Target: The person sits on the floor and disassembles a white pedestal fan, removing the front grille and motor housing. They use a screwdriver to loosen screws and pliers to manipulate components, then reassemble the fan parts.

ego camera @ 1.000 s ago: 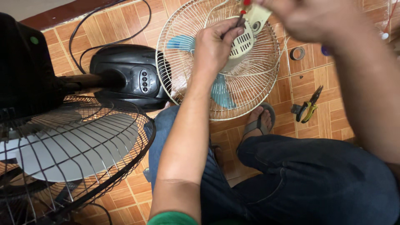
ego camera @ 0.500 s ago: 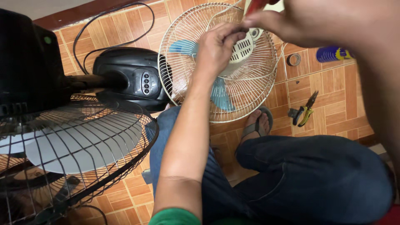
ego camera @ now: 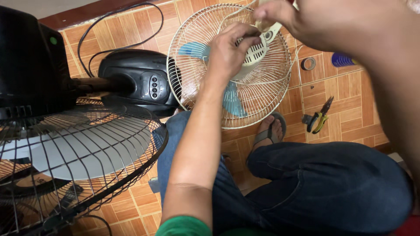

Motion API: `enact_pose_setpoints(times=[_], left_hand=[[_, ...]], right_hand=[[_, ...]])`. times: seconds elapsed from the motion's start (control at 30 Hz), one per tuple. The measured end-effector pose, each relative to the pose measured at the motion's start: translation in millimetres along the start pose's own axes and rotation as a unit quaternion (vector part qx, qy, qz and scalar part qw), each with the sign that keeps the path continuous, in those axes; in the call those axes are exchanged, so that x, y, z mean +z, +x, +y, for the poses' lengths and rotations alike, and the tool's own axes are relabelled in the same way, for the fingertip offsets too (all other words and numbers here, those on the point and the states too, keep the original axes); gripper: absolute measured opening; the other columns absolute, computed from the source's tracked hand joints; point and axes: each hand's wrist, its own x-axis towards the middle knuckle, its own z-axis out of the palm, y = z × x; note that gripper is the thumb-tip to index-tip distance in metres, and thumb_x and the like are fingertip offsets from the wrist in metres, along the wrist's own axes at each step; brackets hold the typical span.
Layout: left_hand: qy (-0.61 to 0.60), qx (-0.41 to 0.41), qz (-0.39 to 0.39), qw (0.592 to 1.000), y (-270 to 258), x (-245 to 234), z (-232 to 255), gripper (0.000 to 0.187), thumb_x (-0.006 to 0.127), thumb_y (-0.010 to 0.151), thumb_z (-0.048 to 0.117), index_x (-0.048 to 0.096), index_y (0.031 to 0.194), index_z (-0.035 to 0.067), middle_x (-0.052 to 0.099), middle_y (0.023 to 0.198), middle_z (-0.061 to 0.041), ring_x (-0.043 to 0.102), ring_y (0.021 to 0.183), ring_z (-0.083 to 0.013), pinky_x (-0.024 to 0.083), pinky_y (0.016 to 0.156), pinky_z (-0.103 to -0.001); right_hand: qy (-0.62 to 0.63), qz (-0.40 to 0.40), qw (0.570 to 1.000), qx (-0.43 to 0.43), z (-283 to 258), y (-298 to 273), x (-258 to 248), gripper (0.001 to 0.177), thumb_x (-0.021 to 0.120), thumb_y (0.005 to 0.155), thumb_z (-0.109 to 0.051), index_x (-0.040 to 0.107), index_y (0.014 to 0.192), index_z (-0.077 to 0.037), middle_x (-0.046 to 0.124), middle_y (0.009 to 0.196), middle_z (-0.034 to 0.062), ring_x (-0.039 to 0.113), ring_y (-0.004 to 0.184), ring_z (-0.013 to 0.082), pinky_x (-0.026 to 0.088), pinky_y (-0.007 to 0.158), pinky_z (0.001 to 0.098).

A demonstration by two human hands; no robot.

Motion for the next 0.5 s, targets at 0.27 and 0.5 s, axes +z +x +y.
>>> enact_pose_setpoints(times=[0.27, 0.5], left_hand=[[0.134, 0.008, -0.019, 0.991, -6, -12, 2, 0.099, 0.099, 0.058, 0.034, 0.052, 0.143, 0.015, 0.051, 0.147, -0.018, 0.041, 0.138, -0.0378, 0.032, 0.114, -0.058], [0.073, -0.128, -0.027, 0.989, -20, 6, -19, 0.131, 0.103, 0.047, 0.039, 0.030, 0.152, 0.008, 0.045, 0.152, -0.017, 0.046, 0.142, -0.0325, 0.037, 0.119, -0.053]], right_hand=[[0.145, 0.020, 0.989, 0.023, -2, 9, 0, 0.021, 0.068, 0.107, -0.025, 0.078, 0.107, -0.006, 0.071, 0.075, 0.0138, 0.065, 0.055, 0.0281, 0.053, 0.054, 0.0408], [0.243, 0.204, 0.947, -0.043, -2, -2, 35, 0.016, 0.071, 0.111, -0.013, 0.071, 0.109, 0.002, 0.073, 0.090, 0.0109, 0.070, 0.077, 0.0209, 0.055, 0.070, 0.0325]])
